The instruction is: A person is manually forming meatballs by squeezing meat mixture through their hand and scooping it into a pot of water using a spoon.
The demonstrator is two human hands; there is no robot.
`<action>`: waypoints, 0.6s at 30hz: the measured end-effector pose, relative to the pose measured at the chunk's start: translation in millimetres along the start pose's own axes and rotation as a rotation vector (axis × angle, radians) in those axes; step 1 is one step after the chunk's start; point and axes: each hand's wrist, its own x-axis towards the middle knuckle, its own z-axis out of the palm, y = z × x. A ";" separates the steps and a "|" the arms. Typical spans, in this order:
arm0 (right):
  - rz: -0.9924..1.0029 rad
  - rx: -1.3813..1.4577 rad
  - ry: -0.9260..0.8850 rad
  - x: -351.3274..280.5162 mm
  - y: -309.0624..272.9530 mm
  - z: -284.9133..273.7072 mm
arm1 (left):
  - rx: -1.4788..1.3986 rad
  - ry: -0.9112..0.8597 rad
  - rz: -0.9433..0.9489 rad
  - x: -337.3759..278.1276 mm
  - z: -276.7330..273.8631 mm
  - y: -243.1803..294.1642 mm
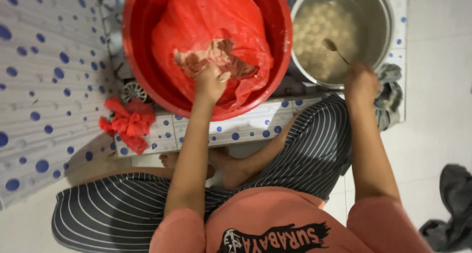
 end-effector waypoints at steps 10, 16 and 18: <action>0.038 0.709 0.207 -36.5 -60.9 -54.8 | 0.673 0.292 0.276 67.0 83.8 -54.3; 0.098 0.796 0.230 -25.0 -62.0 -46.0 | 0.991 -0.416 -0.086 95.5 36.0 -49.1; 0.116 0.796 0.206 -25.5 -59.8 -39.9 | 0.922 -0.365 -0.025 72.2 -10.9 -14.0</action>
